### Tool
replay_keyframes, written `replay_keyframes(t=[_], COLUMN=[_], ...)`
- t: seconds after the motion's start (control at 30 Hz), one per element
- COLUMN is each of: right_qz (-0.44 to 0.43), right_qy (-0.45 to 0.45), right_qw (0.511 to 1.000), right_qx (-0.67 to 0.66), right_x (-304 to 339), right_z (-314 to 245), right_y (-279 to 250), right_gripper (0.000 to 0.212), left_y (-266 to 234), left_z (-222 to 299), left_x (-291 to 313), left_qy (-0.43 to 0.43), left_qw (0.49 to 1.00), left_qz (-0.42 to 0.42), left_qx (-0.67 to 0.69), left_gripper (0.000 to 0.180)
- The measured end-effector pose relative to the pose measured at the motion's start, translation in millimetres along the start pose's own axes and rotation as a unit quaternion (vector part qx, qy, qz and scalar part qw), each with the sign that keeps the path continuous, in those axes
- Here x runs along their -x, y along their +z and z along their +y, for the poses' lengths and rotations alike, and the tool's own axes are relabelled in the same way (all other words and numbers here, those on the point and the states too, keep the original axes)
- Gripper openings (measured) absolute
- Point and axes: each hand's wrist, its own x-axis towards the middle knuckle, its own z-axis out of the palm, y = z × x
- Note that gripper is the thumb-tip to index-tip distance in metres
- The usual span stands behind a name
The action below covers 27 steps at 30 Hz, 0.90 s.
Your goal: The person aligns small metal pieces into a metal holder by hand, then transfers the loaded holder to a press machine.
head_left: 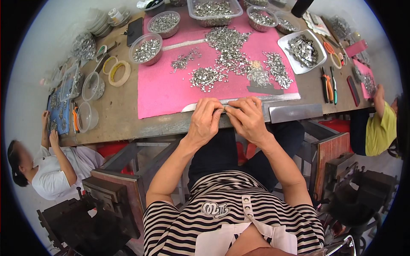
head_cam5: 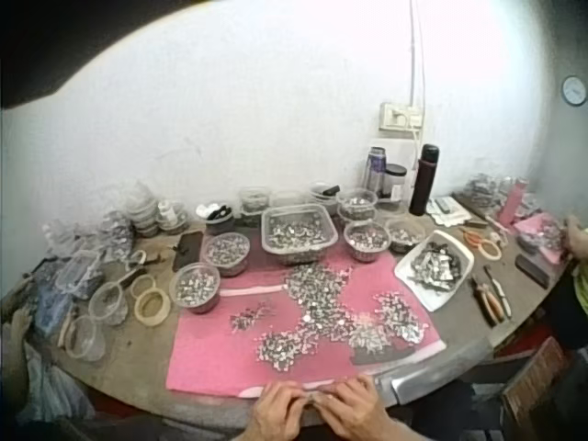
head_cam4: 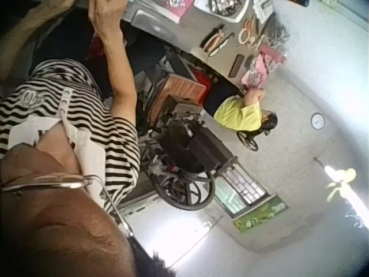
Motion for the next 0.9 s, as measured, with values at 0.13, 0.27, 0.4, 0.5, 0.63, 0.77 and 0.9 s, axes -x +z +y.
replay_keyframes(t=[0.13, 0.27, 0.4, 0.5, 0.63, 0.77, 0.9], right_qz=[-0.031, -0.028, -0.041, -0.049, -0.090, -0.107, -0.082], right_qy=[0.058, 0.048, 0.043, 0.047, 0.007, -0.038, -0.032], right_qw=[0.994, 0.996, 0.997, 0.997, 0.996, 0.993, 0.996], right_qx=[-0.082, -0.073, -0.051, -0.027, 0.011, 0.044, 0.007], right_x=[-9, -30, -52, -62, -70, -77, -77], right_z=[12, 19, 30, 37, 44, 50, 53], right_y=[-3, 5, 23, 39, 48, 54, 49], right_gripper=[0.014, 0.008, 0.008, 0.010, 0.009, 0.007, 0.007], left_y=[1, 4, 7, 8, 10, 15, 15], left_z=[4, 7, 9, 7, 5, 5, 6], left_x=[-2, -1, 0, 2, 4, 7, 7], left_qy=[0.041, 0.064, 0.073, 0.067, 0.028, -0.010, -0.042], left_qw=[0.997, 0.992, 0.989, 0.990, 0.996, 0.997, 0.996], left_qz=[-0.003, 0.008, 0.028, 0.037, 0.040, 0.068, 0.073], left_qx=[-0.062, -0.107, -0.126, -0.121, -0.070, -0.022, 0.009], left_gripper=[0.016, 0.018, 0.018, 0.017, 0.015, 0.012, 0.011])
